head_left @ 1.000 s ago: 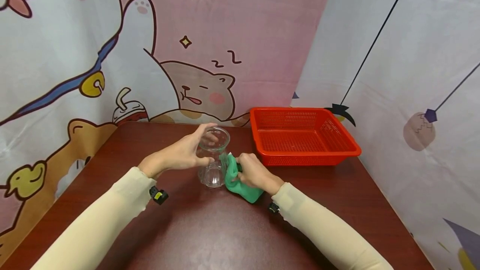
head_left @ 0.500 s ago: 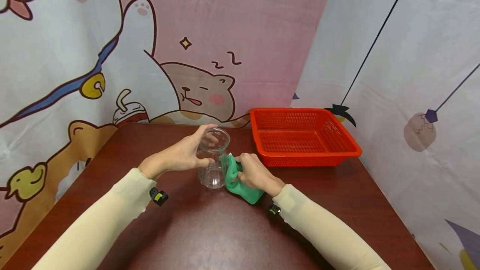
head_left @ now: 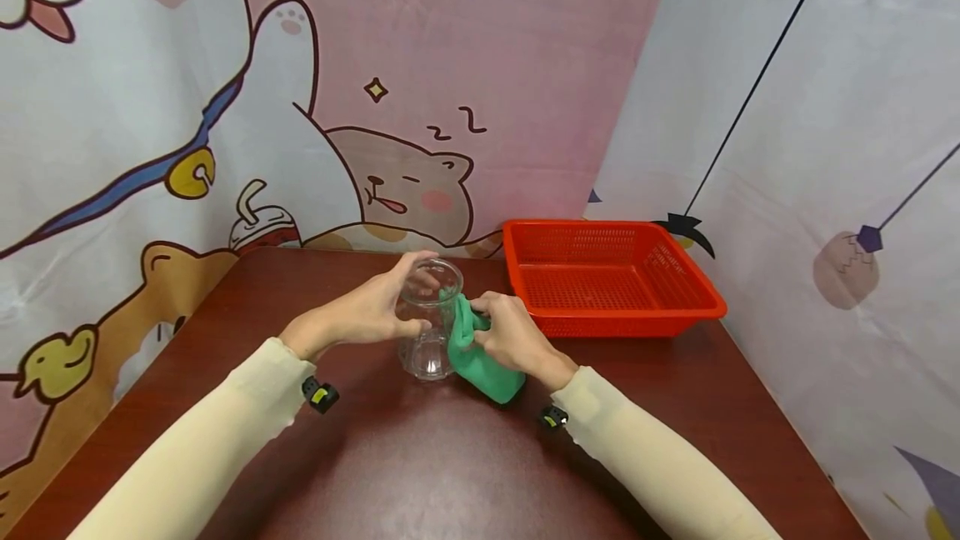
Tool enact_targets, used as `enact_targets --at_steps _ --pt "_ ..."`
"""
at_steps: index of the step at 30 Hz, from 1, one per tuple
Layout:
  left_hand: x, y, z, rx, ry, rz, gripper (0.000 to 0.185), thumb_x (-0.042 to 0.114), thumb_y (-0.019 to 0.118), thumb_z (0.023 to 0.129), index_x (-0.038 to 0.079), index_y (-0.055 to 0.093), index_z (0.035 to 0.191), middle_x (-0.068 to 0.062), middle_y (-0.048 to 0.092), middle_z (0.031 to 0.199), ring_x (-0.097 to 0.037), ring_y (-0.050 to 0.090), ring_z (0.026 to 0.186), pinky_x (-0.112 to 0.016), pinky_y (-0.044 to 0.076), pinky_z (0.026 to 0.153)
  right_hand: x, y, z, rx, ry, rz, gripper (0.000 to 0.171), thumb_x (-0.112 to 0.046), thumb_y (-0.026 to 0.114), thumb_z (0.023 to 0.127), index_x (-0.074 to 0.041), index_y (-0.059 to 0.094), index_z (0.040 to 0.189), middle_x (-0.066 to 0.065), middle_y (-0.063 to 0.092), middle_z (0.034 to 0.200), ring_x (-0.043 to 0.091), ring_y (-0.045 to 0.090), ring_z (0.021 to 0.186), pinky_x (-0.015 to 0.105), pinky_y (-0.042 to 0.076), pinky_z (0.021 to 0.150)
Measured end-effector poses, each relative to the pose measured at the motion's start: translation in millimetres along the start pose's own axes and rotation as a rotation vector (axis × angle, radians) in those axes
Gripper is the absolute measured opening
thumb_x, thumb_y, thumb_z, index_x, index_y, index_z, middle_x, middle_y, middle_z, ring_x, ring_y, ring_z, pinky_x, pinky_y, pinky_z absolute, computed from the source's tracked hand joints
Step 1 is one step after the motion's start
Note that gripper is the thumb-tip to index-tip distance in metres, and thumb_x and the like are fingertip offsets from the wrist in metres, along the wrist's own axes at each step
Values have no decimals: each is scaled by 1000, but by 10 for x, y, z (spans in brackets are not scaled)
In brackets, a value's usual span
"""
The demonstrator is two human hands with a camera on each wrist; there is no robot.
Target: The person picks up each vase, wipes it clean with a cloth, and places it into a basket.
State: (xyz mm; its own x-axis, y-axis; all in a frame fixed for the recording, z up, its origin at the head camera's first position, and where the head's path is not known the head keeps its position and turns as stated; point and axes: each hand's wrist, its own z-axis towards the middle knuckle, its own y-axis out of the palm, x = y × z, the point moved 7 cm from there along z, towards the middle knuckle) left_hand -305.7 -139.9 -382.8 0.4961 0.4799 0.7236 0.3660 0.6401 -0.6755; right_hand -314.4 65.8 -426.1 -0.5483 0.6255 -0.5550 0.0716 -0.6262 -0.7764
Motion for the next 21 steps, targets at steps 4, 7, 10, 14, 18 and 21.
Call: enact_targets --at_steps 4,7,10,14,18,21 --pt "-4 4 10 -4 -4 -3 101 10 86 105 19 22 182 -22 65 162 -41 70 148 -65 60 119 -27 -63 29 18 4 61 40 6 88 95 -4 87 133 10 86 122 19 80 103 32 70 89" --pt "3 -2 5 -4 1 -3 100 11 86 105 19 22 182 -21 66 161 -40 71 147 -66 60 120 -60 -114 58 36 -9 103 41 7 88 94 -3 86 134 11 86 124 21 82 104 35 71 90" --pt "18 -9 -7 0 14 3 99 10 86 104 18 23 181 -21 67 159 -40 71 146 -66 59 121 -100 -166 86 57 -24 142 41 4 91 94 -5 87 134 11 86 123 22 83 105 37 72 92" --pt "33 -16 -11 6 27 10 99 8 86 103 17 24 180 -21 68 157 -39 72 144 -65 59 120 -140 -243 114 92 -35 183 40 2 93 93 -7 88 132 10 87 125 23 85 110 40 72 97" --pt "29 -12 7 7 30 12 100 8 85 102 15 23 181 -20 68 157 -38 72 143 -63 60 119 -158 -319 130 129 -43 220 40 1 93 95 -7 87 134 11 87 130 26 85 117 43 72 100" --pt "18 -3 21 6 27 10 101 7 86 102 15 23 181 -20 67 157 -38 72 143 -63 60 120 -163 -371 131 152 -50 247 43 0 93 97 -6 85 138 13 86 132 28 85 119 43 72 100"
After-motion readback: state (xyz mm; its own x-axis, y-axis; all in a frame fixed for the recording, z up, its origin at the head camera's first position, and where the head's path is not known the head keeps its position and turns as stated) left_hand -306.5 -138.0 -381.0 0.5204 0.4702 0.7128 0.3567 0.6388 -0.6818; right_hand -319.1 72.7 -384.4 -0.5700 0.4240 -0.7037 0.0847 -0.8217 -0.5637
